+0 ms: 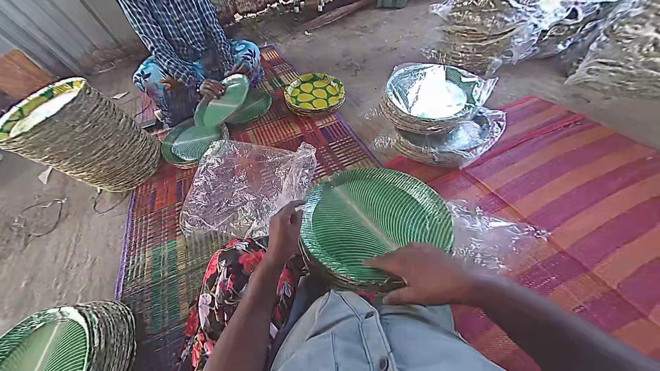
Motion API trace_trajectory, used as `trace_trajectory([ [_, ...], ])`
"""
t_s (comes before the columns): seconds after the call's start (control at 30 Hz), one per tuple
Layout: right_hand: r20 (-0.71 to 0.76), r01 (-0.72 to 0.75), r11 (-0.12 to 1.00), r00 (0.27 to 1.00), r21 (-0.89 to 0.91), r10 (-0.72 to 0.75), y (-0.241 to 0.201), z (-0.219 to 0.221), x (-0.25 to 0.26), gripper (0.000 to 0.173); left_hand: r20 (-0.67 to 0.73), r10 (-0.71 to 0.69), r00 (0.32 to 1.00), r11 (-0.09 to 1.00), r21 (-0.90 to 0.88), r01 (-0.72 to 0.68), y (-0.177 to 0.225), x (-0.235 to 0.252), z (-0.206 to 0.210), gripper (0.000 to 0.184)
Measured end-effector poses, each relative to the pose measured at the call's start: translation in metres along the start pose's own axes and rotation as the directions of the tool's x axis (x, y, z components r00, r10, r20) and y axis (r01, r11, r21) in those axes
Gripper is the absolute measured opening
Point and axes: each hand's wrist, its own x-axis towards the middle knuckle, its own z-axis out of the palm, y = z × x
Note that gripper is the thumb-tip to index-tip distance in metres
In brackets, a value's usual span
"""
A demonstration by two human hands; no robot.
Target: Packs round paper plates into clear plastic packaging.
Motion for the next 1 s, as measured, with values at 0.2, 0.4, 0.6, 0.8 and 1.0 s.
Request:
trace_trajectory([
  [0.2,-0.235,-0.453,0.88,0.848,0.144,0.475,0.048,-0.019,0.048,0.039,0.502,-0.287,0.816,0.941,0.306,0.143,-0.017,0.028,0.031,0.044],
  [0.4,-0.706,-0.575,0.765,0.411,0.291,0.577,0.096,0.022,0.042,0.066,0.492,-0.316,0.811,0.919,0.372,0.132,-0.008,0.025,0.031,0.047],
  [0.6,-0.319,-0.304,0.436,0.366,0.847,0.874,0.134,0.019,0.004,0.102,0.49,-0.26,0.832,0.922,0.383,0.063,0.005,0.023,0.03,0.048],
  [0.8,-0.058,0.101,0.003,0.542,0.995,0.838,0.137,0.033,-0.002,0.016,0.339,-0.075,0.938,0.97,0.244,-0.011,-0.004,0.017,0.025,0.045],
  [1.0,-0.133,0.321,-0.074,0.577,0.944,0.806,0.122,0.056,0.001,0.011,0.25,-0.026,0.968,0.992,0.124,-0.006,-0.019,0.016,0.023,0.046],
])
